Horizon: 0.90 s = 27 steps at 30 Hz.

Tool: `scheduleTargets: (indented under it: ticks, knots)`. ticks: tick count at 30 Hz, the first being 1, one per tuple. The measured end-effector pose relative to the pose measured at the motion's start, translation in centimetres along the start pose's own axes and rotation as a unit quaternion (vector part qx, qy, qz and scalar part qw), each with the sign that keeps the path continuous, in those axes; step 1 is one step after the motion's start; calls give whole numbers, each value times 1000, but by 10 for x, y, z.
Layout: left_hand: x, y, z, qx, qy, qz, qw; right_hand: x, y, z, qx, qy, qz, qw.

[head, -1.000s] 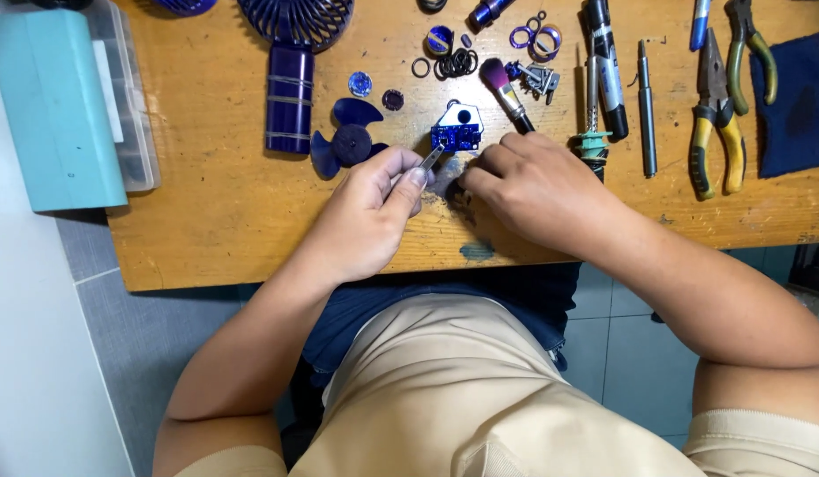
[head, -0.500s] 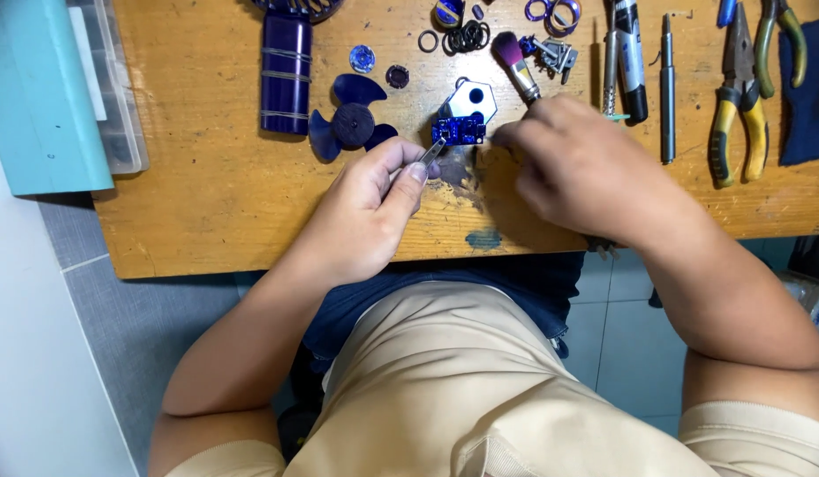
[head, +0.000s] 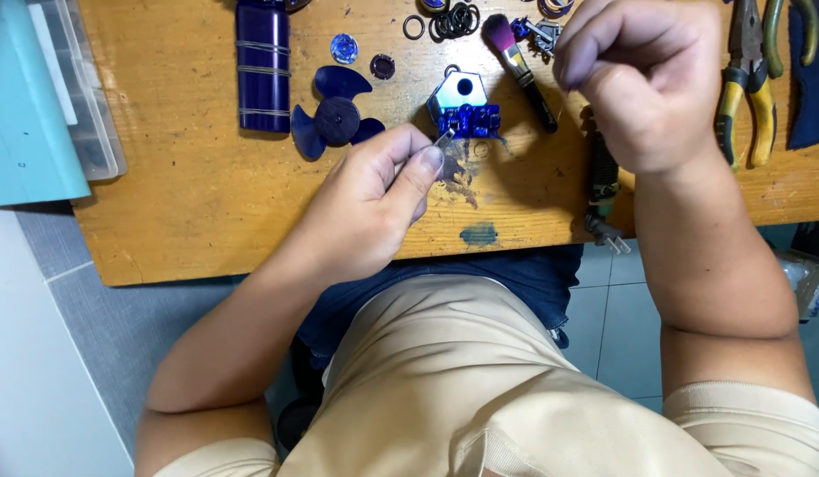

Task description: Soldering wires to a circuit board and assembling the internal components of a small portable fan on a workbench.

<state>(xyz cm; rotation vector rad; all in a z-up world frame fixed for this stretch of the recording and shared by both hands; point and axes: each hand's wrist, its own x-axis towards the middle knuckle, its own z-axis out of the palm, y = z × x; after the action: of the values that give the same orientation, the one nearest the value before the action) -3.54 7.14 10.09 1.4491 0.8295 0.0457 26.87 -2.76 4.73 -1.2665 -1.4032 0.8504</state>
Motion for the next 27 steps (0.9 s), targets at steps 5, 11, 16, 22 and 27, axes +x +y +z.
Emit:
scheduleTargets:
  ticks: [5, 11, 16, 22, 27]
  knots:
    - [5, 22, -9, 66, 2, -8, 998, 8, -18, 7, -58, 41, -36, 997]
    - [15, 16, -13, 89, 48, 30, 994, 19, -33, 25, -64, 56, -99, 991]
    - [18, 9, -16, 104, 58, 97, 988, 21, -30, 23, -81, 58, -125, 987]
    - [23, 3, -5, 10, 98, 29, 995, 14, -20, 14, -102, 72, -136, 983]
    - [16, 10, -5, 16, 80, 19, 996, 14, -27, 17, -101, 68, -148, 982]
